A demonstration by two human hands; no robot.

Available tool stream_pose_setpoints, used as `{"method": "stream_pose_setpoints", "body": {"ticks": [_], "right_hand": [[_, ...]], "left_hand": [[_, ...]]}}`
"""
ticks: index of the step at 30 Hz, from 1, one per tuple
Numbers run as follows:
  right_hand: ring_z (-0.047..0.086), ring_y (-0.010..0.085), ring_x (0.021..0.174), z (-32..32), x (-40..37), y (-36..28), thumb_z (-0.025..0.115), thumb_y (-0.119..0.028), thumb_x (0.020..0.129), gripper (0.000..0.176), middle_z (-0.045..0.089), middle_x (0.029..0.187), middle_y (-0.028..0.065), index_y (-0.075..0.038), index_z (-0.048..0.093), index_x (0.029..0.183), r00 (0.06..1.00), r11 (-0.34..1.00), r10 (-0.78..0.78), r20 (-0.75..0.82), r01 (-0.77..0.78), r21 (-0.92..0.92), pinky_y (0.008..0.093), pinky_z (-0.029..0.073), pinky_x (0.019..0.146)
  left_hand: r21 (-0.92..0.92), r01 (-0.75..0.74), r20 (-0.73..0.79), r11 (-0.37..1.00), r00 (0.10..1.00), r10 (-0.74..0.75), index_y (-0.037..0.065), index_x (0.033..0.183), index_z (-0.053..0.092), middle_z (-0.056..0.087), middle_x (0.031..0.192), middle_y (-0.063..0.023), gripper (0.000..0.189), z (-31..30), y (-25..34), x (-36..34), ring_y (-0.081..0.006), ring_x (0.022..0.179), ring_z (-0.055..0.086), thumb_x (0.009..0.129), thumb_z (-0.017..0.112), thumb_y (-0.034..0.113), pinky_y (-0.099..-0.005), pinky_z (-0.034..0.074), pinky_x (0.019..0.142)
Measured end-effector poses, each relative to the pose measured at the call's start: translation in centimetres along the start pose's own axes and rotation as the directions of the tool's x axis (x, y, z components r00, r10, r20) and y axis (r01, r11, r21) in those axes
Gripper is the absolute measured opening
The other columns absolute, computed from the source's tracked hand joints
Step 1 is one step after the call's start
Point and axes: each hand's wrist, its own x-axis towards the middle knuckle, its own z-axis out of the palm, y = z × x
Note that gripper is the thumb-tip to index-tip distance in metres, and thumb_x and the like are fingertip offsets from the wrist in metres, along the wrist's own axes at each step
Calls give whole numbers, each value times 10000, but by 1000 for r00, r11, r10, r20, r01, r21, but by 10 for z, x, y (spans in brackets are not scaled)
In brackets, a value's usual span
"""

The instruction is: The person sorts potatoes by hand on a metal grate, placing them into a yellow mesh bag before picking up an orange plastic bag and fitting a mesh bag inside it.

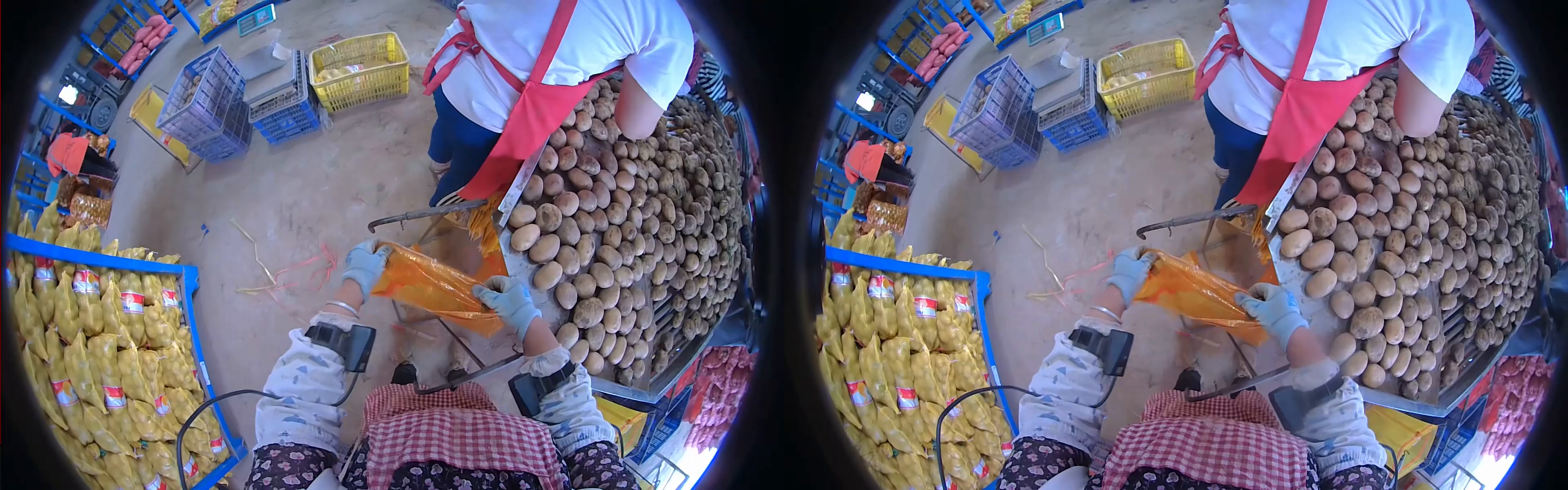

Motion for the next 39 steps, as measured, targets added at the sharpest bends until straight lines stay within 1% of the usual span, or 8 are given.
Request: {"method": "stream_pose_setpoints", "body": {"ticks": [3,6,9,11,14,17,26,39], "right_hand": [[597,156,707,5,5,-4,663,-327,833,310,661,796,96,-26,665,908,996,1000,-10,-85,9,-6,300,483,655],[616,204,716,5,7,-7,656,-312,832,287,662,823,120,-35,666,904,966,988,-130,-221,109,-105,325,491,671],[629,255,737,9,11,5,648,-301,831,280,659,838,139,-42,657,938,957,983,-144,-254,107,-152,349,497,684],[611,224,709,16,19,26,644,-309,839,286,657,810,108,-41,651,939,834,878,-432,-343,301,-373,328,491,680],[574,150,669,22,16,18,627,-297,863,258,650,777,53,-42,654,887,964,964,-20,-265,89,252,288,475,637],[526,80,641,21,25,11,616,-275,888,235,620,742,1,-48,647,836,943,938,-14,-334,127,321,248,447,587],[540,114,627,44,105,-32,577,-283,921,256,616,725,44,-29,614,925,845,891,-129,-519,328,314,285,457,593],[630,283,752,51,144,-15,556,-367,892,341,657,820,157,-47,624,990,759,1000,20,-651,-22,5,386,482,699]], "left_hand": [[46,-8,-222,999,975,18,-23,1019,630,655,935,-166,275,37,-22,41,-219,785,633,873,563,200,-338,498,669],[-90,89,-302,992,947,-112,39,1018,651,660,976,-201,324,52,-33,64,-355,908,624,865,541,303,-402,476,790],[366,-61,-200,929,969,142,-15,1047,620,646,916,-149,299,53,-43,71,-229,823,606,914,465,204,-352,493,739],[-405,-210,-25,890,975,219,-6,1061,605,631,975,-138,298,60,-66,81,-226,909,582,926,420,185,-361,471,815],[-54,-358,-60,932,933,355,0,1075,585,607,1033,-121,277,35,-34,34,-213,976,557,917,410,147,-359,448,864],[-366,-205,-85,908,979,187,4,1077,570,587,1046,-109,269,37,-31,18,-212,989,539,910,403,132,-342,430,895],[-842,-110,-112,528,993,28,20,1067,554,564,998,-67,264,39,-71,29,-186,900,548,827,445,37,-302,488,822],[-647,-94,-91,757,995,46,8,1035,597,614,930,-44,235,32,-80,20,-155,812,549,843,487,84,-292,464,742]]}}
